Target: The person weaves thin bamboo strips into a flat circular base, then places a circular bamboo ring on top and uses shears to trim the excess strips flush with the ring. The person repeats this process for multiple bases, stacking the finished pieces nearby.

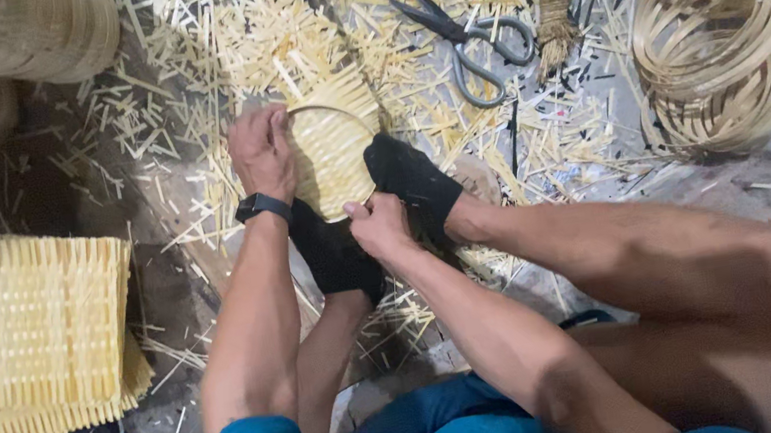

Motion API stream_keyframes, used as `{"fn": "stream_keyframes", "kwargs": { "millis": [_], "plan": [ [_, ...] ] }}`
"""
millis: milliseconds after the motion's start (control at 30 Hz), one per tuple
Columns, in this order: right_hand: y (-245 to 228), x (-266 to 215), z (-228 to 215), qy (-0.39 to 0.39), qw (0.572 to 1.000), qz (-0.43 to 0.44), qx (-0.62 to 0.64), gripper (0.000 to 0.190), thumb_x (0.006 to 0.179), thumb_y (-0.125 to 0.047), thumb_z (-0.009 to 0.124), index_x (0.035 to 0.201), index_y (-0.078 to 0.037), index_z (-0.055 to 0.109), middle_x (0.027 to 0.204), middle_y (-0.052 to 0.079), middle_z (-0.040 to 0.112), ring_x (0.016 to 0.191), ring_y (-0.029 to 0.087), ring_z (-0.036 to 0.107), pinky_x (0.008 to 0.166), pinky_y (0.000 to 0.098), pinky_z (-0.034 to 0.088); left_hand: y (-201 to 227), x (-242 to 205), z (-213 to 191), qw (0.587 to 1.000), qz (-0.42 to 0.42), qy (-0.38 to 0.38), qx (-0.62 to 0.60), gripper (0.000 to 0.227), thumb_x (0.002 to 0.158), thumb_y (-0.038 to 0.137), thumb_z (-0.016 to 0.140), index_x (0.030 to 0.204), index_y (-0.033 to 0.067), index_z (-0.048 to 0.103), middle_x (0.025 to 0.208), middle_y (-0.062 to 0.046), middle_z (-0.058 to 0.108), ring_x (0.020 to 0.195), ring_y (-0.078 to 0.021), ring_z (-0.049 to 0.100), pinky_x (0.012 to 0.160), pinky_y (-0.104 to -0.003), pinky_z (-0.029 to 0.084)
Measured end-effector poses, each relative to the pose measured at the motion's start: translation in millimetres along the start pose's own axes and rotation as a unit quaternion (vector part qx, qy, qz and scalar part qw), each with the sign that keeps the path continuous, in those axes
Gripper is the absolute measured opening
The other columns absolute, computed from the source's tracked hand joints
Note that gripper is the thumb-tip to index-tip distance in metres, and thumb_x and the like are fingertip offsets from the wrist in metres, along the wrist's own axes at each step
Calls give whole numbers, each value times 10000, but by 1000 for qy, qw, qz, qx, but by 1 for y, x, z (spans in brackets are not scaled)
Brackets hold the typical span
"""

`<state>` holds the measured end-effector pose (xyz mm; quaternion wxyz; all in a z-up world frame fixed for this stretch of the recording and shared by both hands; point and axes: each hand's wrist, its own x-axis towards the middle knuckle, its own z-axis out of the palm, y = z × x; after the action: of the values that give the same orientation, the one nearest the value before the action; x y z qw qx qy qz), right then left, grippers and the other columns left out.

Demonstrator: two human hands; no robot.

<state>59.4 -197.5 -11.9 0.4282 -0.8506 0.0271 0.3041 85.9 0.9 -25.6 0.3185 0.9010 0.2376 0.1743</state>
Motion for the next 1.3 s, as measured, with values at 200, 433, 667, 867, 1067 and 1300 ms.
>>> {"fn": "stream_keyframes", "kwargs": {
  "millis": [200, 433, 667, 867, 1067, 1300],
  "plan": [
    [-16, 5, -34, -132, 990, 12, -43, 453, 920, -412, 704, 788, 21, 725, 681, 229, 678, 639, 355, 729, 649, 454, 549, 3, 0, -2, 991, -89, -34, -89, 188, 1037, 229, 654, 1076, 72, 749, 919, -119, 726, 843, -280, 710, 779, -382, 544],
    [-89, 91, -48, 62, 823, -559, -80, 332, 871, -185, 752, 1133, -1, 666, 1099, 181, 678, 1011, 390, 635, 838, 479, 495, -9, 4, 8, 982, -140, -26, -121, 209, 1006, 234, 654, 1056, 64, 764, 902, -101, 776, 811, -183, 744, 752, -314, 565],
    [-98, 162, -24, -168, 950, -260, -49, 185, 958, -197, 707, 902, -24, 674, 801, 170, 669, 738, 313, 650, 699, 386, 512, -46, 5, 24, 910, -276, -78, -298, 221, 932, 198, 786, 992, -14, 799, 856, -31, 765, 764, -68, 647, 706, -233, 528],
    [-84, 162, -21, -153, 948, -272, -62, 262, 991, -248, 626, 894, -9, 670, 811, 201, 682, 776, 382, 647, 721, 455, 509, -54, 12, 26, 832, -380, -89, -395, 215, 855, 164, 820, 955, -25, 793, 856, -26, 783, 751, -72, 695, 709, -212, 556],
    [-68, 168, -5, -183, 937, -200, -220, 517, 1080, -396, 385, 995, -1, 707, 1001, 298, 695, 992, 479, 654, 897, 542, 493, -69, 0, 33, 866, -372, -83, -324, 214, 864, 161, 852, 889, -47, 807, 816, -38, 738, 716, -71, 622, 667, -226, 502],
    [-107, 154, -14, -94, 917, -353, -158, 426, 1050, -354, 429, 1081, -21, 694, 1056, 271, 684, 1025, 468, 634, 899, 528, 484, -51, 17, 27, 850, -331, -36, -408, 228, 841, 146, 836, 985, 33, 701, 845, -21, 728, 744, -87, 659, 693, -248, 549]
  ]
}}
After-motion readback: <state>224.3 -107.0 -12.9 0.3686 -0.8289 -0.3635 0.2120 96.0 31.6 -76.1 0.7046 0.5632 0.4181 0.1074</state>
